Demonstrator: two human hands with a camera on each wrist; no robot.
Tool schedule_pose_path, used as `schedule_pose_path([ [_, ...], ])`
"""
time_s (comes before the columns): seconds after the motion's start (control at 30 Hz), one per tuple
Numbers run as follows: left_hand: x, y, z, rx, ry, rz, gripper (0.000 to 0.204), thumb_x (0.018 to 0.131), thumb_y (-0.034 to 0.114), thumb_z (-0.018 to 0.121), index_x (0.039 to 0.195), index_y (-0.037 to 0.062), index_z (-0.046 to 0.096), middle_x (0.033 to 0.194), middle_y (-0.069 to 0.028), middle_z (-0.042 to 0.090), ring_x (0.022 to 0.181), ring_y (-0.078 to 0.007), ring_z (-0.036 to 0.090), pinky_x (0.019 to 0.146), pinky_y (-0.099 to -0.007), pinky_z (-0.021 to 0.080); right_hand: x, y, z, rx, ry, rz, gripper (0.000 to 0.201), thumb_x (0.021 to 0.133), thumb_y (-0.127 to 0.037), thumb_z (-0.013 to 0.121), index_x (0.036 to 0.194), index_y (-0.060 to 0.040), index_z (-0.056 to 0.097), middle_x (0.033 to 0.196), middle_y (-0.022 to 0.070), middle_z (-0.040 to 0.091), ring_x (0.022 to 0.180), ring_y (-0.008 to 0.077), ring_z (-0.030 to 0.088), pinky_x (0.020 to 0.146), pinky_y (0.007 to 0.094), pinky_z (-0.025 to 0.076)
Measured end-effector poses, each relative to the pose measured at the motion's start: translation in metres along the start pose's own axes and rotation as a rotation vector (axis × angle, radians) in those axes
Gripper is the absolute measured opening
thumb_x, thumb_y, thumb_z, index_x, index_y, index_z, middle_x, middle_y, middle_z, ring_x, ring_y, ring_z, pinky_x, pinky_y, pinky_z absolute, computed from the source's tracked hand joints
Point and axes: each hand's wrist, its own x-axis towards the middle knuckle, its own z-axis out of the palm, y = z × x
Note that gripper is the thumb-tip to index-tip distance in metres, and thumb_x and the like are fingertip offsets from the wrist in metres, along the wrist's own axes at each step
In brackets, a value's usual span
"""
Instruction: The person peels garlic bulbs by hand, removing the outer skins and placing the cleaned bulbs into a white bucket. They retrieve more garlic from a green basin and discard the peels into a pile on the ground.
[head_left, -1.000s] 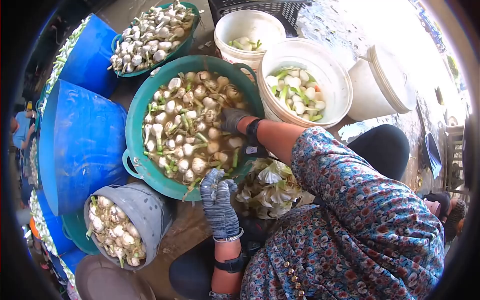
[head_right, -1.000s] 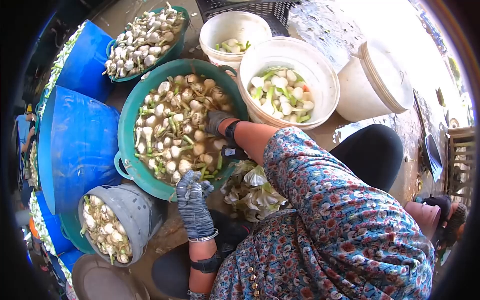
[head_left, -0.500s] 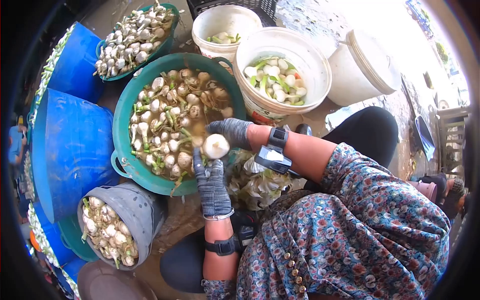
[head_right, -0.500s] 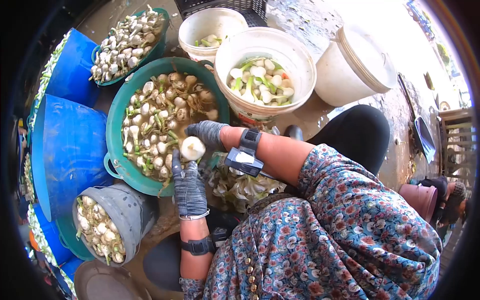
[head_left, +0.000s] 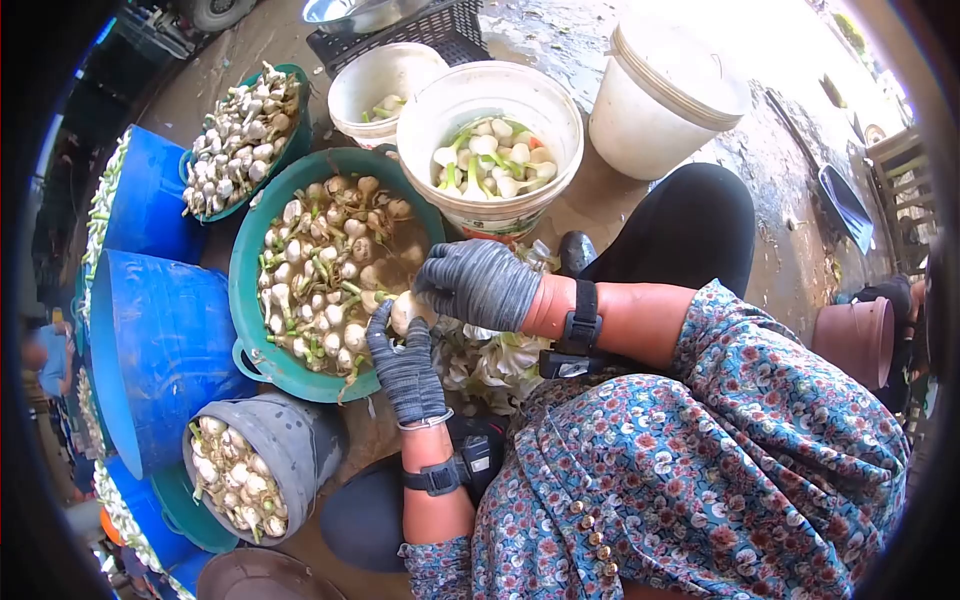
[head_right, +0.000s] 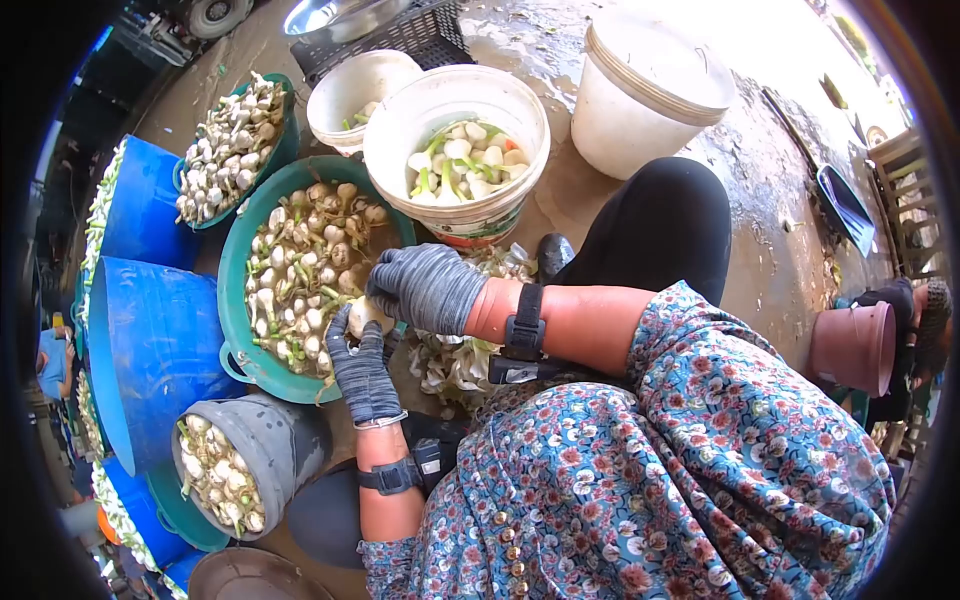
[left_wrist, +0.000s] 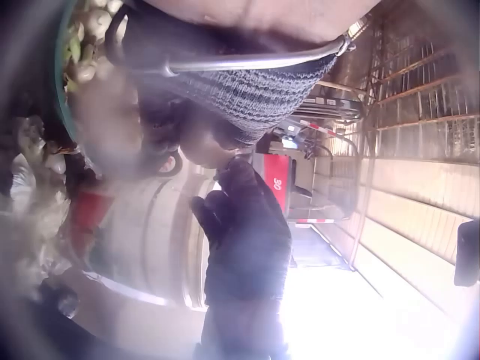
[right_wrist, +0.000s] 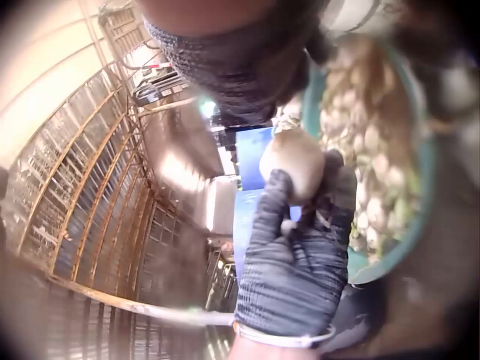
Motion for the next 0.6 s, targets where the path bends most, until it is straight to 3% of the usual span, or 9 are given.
schedule_pose_path([
  [0.23,0.001,-0.007,-0.005,0.116,-0.057,0.060,0.042,0.084,0.000,0.062,0.124,0.0033,0.049,0.120,-0.0085,0.052,0.105,-0.0167,0.053,0.089,-0.0284,0.047,-0.004,-0.002,-0.002,-0.114,-0.082,0.073,0.013,0.076,-0.018,0.069,0.081,-0.0075,0.062,0.077,0.0121,0.060,0.072,0.0325,0.062,0.064,0.0407,0.051],
  [0.3,-0.010,0.013,-0.001,0.053,-0.113,0.074,0.043,0.083,-0.001,0.062,0.124,0.0041,0.050,0.122,-0.0081,0.052,0.107,-0.0170,0.052,0.090,-0.0293,0.047,-0.003,-0.004,0.001,0.083,0.024,0.201,0.013,0.077,-0.016,0.068,0.079,-0.0060,0.061,0.076,0.0132,0.063,0.072,0.0343,0.062,0.065,0.0397,0.051],
  [0.33,-0.009,0.014,-0.002,0.061,-0.141,0.096,0.043,0.085,0.002,0.060,0.127,0.0040,0.048,0.122,-0.0093,0.052,0.109,-0.0190,0.052,0.092,-0.0304,0.047,0.001,-0.004,0.000,0.138,-0.046,0.327,0.014,0.080,-0.017,0.065,0.083,-0.0034,0.062,0.076,0.0137,0.065,0.071,0.0299,0.064,0.067,0.0369,0.051],
  [0.37,-0.011,0.016,-0.003,0.062,-0.139,0.094,0.043,0.085,0.002,0.060,0.127,0.0040,0.048,0.122,-0.0093,0.052,0.109,-0.0190,0.052,0.092,-0.0304,0.047,0.002,0.001,0.003,0.140,-0.048,0.327,0.014,0.080,-0.017,0.065,0.083,-0.0034,0.062,0.076,0.0137,0.065,0.071,0.0299,0.064,0.067,0.0369,0.051],
  [0.43,-0.018,0.024,-0.004,-0.168,-0.196,0.055,0.043,0.088,0.007,0.057,0.129,0.0045,0.046,0.123,-0.0103,0.050,0.110,-0.0212,0.052,0.093,-0.0313,0.047,0.003,0.018,0.010,0.363,-0.056,0.580,0.020,0.083,-0.020,0.064,0.089,-0.0010,0.064,0.077,0.0139,0.067,0.072,0.0227,0.064,0.069,0.0345,0.051],
  [0.47,-0.019,0.023,-0.006,-0.237,-0.228,0.056,0.046,0.089,0.012,0.055,0.133,0.0060,0.042,0.125,-0.0117,0.048,0.111,-0.0237,0.052,0.093,-0.0349,0.049,0.004,0.026,0.005,0.362,-0.071,0.608,0.023,0.084,-0.021,0.064,0.092,0.0004,0.065,0.077,0.0133,0.067,0.072,0.0179,0.063,0.071,0.0330,0.051],
  [0.57,-0.020,0.026,-0.013,-0.320,-0.253,-0.004,0.050,0.089,0.015,0.056,0.136,0.0075,0.039,0.126,-0.0126,0.047,0.111,-0.0250,0.053,0.091,-0.0383,0.050,0.005,0.058,0.008,0.127,0.009,0.684,0.025,0.083,-0.025,0.058,0.088,-0.0020,0.067,0.080,0.0192,0.067,0.076,0.0351,0.065,0.071,0.0406,0.051],
  [0.6,-0.018,0.021,-0.016,-0.328,-0.274,0.004,0.051,0.090,0.016,0.055,0.137,0.0082,0.037,0.126,-0.0134,0.046,0.111,-0.0259,0.053,0.089,-0.0399,0.052,0.004,0.065,0.006,0.064,-0.069,0.703,0.026,0.085,-0.026,0.057,0.091,-0.0031,0.067,0.083,0.0206,0.067,0.080,0.0373,0.064,0.074,0.0419,0.050],
])
